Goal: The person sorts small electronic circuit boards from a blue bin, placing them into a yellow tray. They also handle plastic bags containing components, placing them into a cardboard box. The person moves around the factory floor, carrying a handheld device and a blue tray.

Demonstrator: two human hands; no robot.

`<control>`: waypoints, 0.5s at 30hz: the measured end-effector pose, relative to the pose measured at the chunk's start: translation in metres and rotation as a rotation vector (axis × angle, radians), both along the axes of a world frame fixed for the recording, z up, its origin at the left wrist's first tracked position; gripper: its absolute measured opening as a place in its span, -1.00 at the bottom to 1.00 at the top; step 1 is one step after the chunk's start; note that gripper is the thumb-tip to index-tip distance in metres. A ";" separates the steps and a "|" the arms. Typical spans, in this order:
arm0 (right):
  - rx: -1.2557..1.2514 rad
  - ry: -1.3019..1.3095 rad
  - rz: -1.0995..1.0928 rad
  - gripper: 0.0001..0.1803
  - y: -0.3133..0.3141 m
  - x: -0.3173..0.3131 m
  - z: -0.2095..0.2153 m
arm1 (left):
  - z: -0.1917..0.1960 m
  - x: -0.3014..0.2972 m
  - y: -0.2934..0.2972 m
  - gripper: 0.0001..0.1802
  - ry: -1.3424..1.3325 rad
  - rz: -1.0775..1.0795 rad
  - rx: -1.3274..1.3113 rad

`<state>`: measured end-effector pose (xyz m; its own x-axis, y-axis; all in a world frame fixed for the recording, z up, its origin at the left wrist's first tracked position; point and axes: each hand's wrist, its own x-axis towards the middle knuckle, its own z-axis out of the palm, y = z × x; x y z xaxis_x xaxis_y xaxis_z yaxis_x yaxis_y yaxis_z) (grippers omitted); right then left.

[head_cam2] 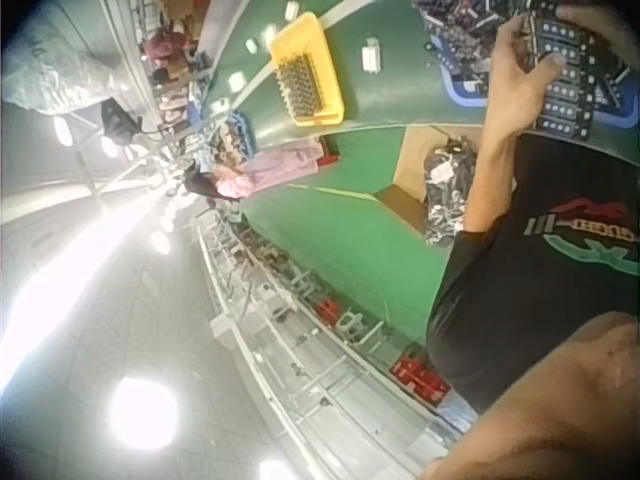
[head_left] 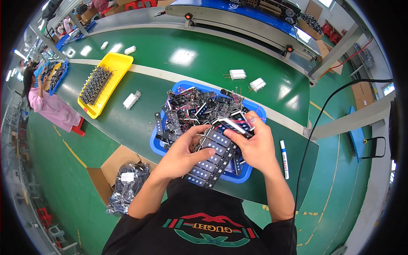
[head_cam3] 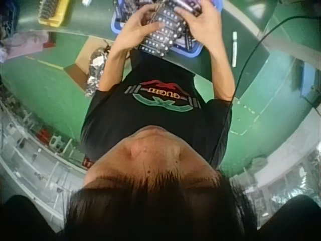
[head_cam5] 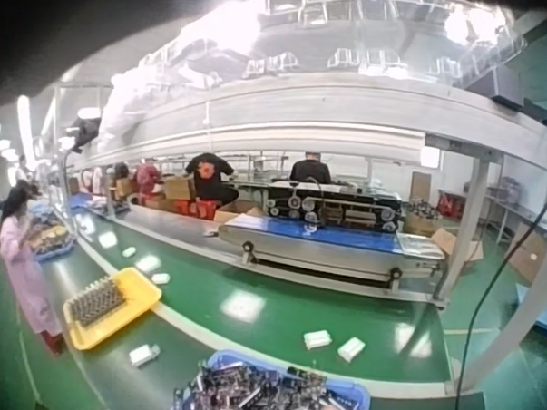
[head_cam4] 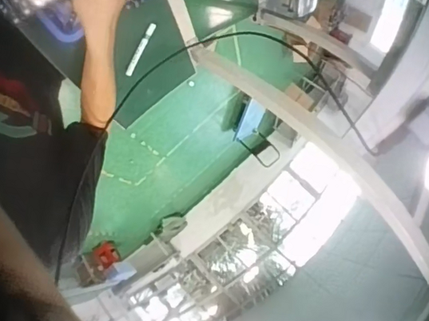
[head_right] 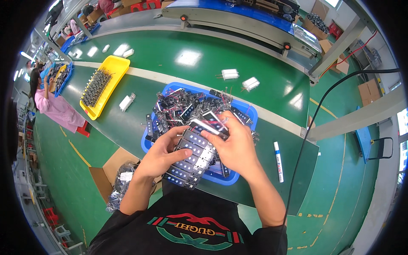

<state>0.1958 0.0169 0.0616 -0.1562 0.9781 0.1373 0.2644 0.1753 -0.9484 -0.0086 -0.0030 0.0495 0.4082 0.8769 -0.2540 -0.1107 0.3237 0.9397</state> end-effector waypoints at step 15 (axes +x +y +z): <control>0.010 -0.333 -0.149 -0.64 0.034 0.006 0.010 | 0.001 -0.057 -0.017 -0.35 -0.185 0.260 0.007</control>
